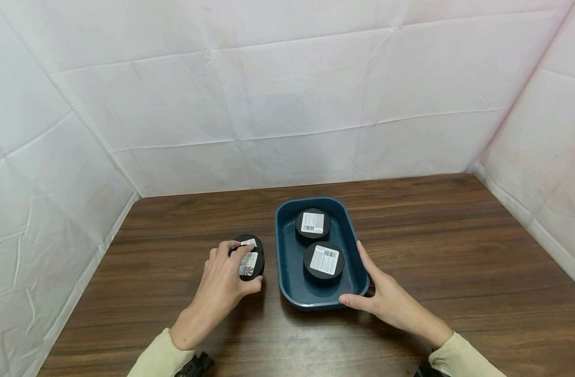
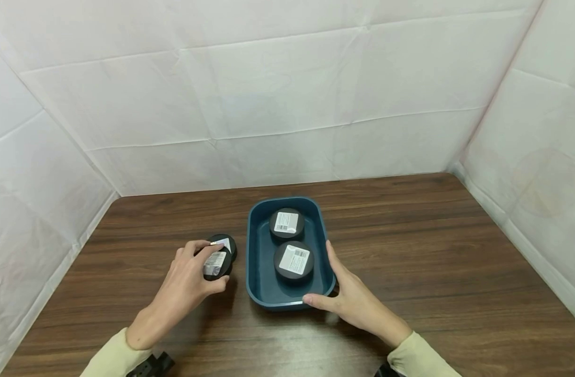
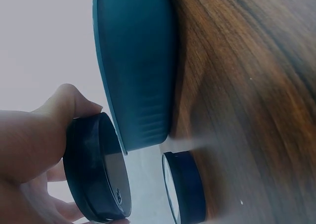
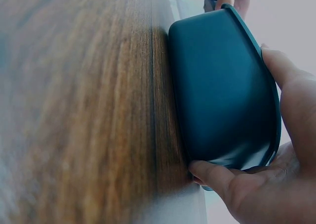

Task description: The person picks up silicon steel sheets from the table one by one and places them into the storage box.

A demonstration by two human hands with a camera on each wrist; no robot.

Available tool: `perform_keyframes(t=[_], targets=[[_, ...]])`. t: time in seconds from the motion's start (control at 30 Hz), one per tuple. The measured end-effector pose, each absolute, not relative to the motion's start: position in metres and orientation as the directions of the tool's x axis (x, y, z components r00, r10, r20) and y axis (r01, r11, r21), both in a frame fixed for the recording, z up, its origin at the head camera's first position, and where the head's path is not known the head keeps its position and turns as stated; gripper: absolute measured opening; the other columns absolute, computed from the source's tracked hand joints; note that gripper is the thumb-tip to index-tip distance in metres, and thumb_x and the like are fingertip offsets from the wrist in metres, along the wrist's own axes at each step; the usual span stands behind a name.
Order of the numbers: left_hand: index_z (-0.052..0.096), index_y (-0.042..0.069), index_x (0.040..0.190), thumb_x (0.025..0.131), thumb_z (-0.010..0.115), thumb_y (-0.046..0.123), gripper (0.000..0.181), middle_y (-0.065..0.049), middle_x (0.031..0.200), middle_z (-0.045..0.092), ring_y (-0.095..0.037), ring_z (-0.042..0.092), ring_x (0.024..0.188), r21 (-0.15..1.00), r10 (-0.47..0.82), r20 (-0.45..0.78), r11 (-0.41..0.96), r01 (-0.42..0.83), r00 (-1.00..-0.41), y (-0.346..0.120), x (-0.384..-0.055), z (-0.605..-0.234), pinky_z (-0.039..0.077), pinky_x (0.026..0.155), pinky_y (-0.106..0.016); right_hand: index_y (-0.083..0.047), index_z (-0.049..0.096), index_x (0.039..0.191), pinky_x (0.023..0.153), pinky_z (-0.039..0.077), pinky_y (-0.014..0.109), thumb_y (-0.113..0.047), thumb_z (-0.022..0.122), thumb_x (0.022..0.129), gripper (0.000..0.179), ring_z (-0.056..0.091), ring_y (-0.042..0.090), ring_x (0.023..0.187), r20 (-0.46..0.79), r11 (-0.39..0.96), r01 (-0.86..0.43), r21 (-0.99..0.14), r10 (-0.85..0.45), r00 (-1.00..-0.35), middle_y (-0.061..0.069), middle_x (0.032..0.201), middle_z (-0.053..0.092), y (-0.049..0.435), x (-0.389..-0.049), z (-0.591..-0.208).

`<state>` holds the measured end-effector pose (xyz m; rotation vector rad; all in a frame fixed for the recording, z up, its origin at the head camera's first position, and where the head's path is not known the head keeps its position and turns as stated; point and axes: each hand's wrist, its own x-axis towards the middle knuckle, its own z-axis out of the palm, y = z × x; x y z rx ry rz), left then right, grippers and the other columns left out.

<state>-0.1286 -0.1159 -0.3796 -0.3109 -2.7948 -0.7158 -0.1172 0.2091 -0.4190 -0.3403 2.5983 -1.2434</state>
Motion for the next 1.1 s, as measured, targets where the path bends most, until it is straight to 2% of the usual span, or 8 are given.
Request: perform_keyframes(t=[0.53, 0.83, 1.1], targets=[[0.067, 0.010, 0.129, 0.075, 0.083, 0.021, 0.057, -0.020, 0.129, 0.057, -0.037, 0.052, 0.107, 0.443, 0.164, 0.271, 0.853, 0.274, -0.948, -0.104, -0.133, -0.374, 0.047, 0.084, -0.050, -0.035, -0.008, 0.161, 0.087, 0.052, 0.029, -0.049, 0.075, 0.088, 0.112, 0.061, 0.017, 0.104, -0.119, 0.621, -0.100, -0.777, -0.301, -0.946, 0.021, 0.160, 0.035, 0.209, -0.116, -0.419], [0.067, 0.008, 0.130, 0.078, 0.084, 0.024, 0.057, -0.021, 0.131, 0.056, -0.036, 0.051, 0.109, 0.455, 0.190, 0.268, 0.839, 0.298, -0.945, -0.095, -0.137, -0.368, 0.046, 0.086, -0.049, -0.035, -0.009, 0.161, 0.091, 0.052, 0.037, -0.049, 0.075, 0.088, 0.111, 0.060, 0.019, 0.109, -0.114, 0.623, -0.106, -0.775, -0.303, -0.946, 0.021, 0.162, 0.031, 0.209, -0.117, -0.418], [0.067, 0.010, 0.131, 0.078, 0.083, 0.024, 0.057, -0.021, 0.131, 0.055, -0.036, 0.050, 0.108, 0.466, 0.206, 0.265, 0.828, 0.312, -0.942, -0.084, -0.141, -0.365, 0.045, 0.087, -0.050, -0.035, -0.009, 0.161, 0.090, 0.052, 0.034, -0.048, 0.075, 0.089, 0.111, 0.061, 0.018, 0.106, -0.119, 0.622, -0.103, -0.776, -0.304, -0.945, 0.021, 0.160, 0.034, 0.209, -0.117, -0.418]])
